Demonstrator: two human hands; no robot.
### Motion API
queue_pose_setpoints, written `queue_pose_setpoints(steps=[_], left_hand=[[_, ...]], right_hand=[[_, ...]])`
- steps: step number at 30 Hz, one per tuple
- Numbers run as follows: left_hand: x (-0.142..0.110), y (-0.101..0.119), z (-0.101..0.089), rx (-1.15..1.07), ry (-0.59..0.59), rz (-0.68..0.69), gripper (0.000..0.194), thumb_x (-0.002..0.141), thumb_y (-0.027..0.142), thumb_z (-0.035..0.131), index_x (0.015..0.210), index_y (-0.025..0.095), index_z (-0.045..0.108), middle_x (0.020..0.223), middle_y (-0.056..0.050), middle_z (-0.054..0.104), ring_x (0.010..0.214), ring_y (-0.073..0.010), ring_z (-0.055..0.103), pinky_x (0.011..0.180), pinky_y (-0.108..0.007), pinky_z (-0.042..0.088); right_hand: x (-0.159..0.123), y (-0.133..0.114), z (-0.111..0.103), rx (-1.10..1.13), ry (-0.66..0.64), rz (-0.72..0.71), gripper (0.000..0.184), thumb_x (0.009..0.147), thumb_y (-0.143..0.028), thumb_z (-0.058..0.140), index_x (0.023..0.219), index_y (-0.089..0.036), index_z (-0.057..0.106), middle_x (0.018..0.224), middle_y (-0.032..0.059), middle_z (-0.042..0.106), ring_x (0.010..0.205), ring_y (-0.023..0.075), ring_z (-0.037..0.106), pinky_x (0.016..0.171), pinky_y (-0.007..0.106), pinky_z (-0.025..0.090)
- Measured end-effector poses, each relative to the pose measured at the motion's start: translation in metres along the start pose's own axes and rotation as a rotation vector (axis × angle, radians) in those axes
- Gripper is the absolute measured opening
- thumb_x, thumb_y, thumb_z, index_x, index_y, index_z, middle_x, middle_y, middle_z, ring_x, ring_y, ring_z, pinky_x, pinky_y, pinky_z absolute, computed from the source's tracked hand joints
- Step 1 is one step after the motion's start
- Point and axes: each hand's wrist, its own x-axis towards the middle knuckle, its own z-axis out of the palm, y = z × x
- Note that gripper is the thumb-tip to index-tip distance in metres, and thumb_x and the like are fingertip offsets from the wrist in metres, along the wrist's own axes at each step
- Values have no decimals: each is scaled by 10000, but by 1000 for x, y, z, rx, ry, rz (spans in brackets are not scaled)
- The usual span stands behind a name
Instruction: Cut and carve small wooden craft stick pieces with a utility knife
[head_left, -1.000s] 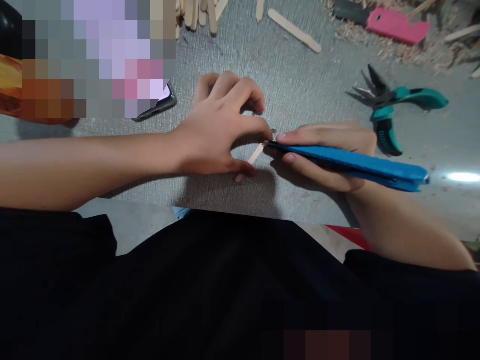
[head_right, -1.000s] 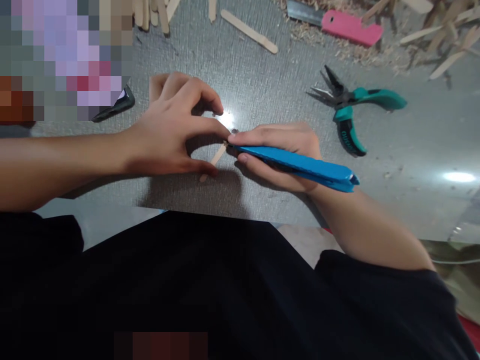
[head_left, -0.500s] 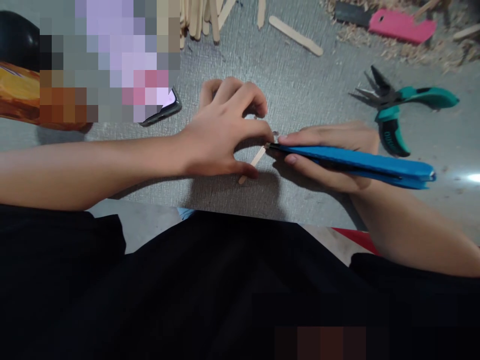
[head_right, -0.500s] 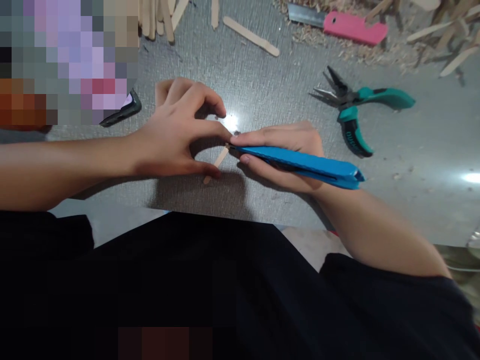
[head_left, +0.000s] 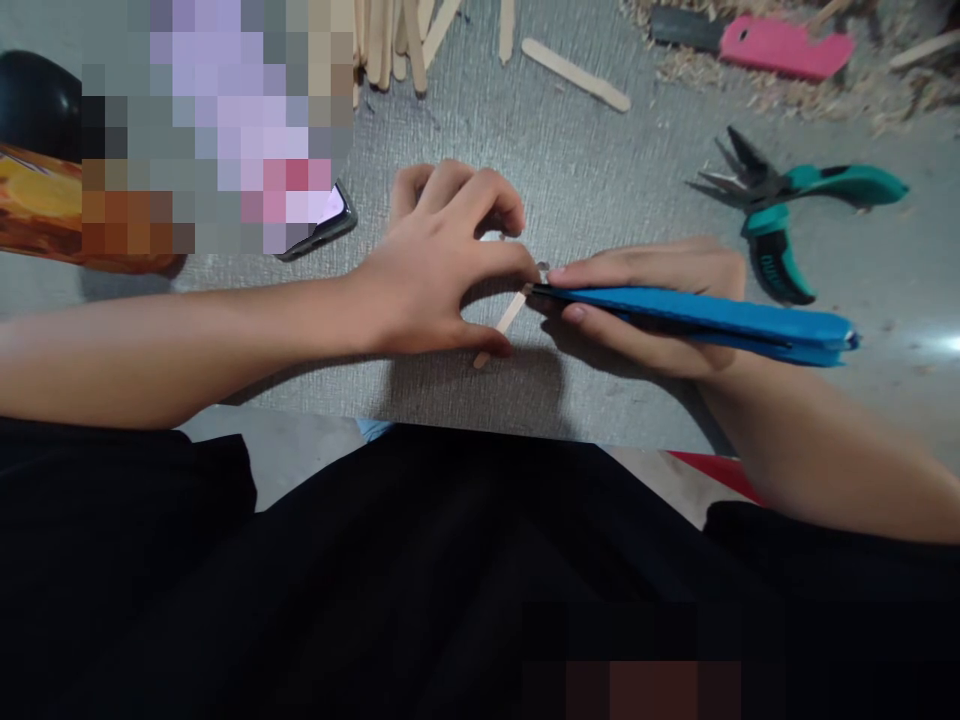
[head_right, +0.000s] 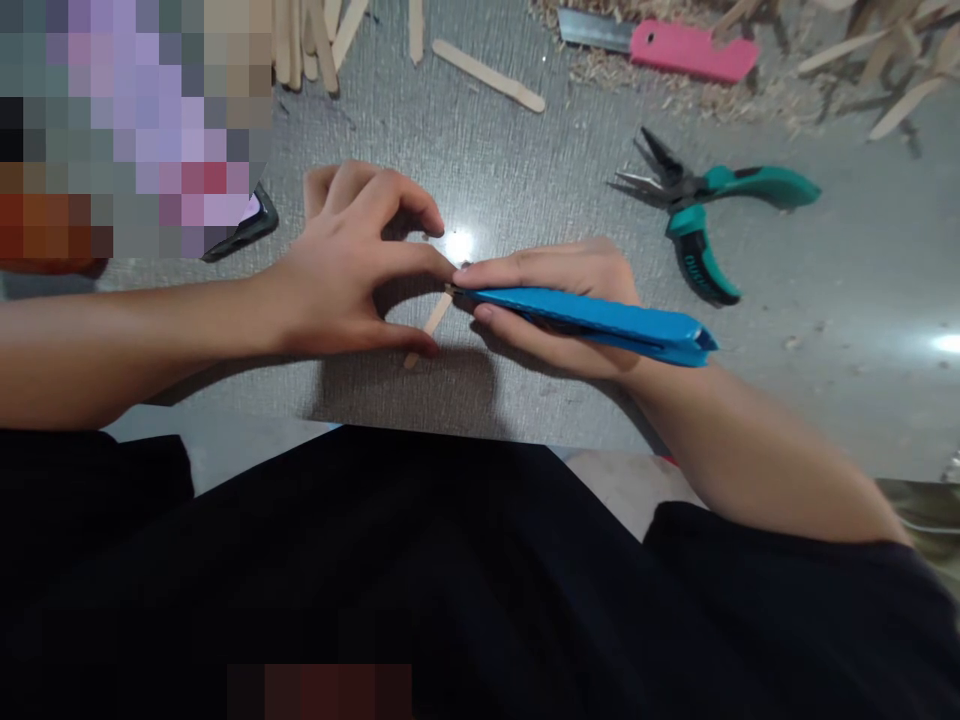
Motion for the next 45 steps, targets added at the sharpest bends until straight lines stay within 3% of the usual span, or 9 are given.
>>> queue_pose_setpoints(steps=[6,11,16,24,30,34,38,45], left_hand=[[1,-4,3,-26,13,4,585,739,718,1035,1218,418,886,1478,-110,703,1449,-505,540,1257,-721,339],[1,-4,3,-46,13,20,601,724,682,1064,1230,418,878,1467,-111,711,1450,-496,525,1266,-727,334],[1,-4,2,-33,13,16,637,684,660,1094,1231,422,871,1491,-107,711,1445,-507,530,1255,-742,332],[1,0,1,-30,11,-8,533,754,682,1038,1188,418,878,1462,-100,722,1461,-499,527,1276,-727,325],[-1,4,-1,0,-10,-12,564,778,693,1022,1258,446,860,1506,-89,706,1494,-487,511,1297,-738,321],[-1,4,-1,5,-37,-5,515,838,656,987,1294,460,852,1547,-72,699,1541,-473,494,1329,-743,290],[0,0,3,-9,-16,18,552,764,735,1010,1209,436,876,1535,-85,704,1519,-497,502,1312,-763,282],[2,-1,5,-71,18,8,567,725,720,1024,1198,441,883,1506,-96,715,1532,-523,467,1291,-754,313]], right_hand=[[-1,-1,-1,14,-21,34,414,962,-308,952,1355,-435,930,1145,9,937,885,304,913,775,427,782],[-1,0,1,31,3,-3,401,978,-288,933,1355,-424,933,1114,21,939,859,302,911,704,426,761],[1,-4,0,2,-23,-7,411,1010,-280,888,1381,-455,915,1104,11,937,863,297,904,739,459,755],[2,-2,0,23,-9,-38,365,979,-238,914,1310,-389,943,1071,24,935,822,260,887,762,402,746],[0,-4,0,8,-32,26,389,998,-253,882,1342,-430,927,1083,16,931,841,263,880,788,425,739],[0,2,1,34,-41,-34,363,1006,-250,887,1338,-391,929,1075,25,929,841,248,882,746,381,706],[1,4,4,46,-14,-90,307,1009,-263,883,1297,-355,936,1038,26,926,804,232,878,717,354,700],[1,-2,2,5,-27,79,261,986,-393,900,1243,-430,933,1075,5,937,811,282,877,738,428,745]])
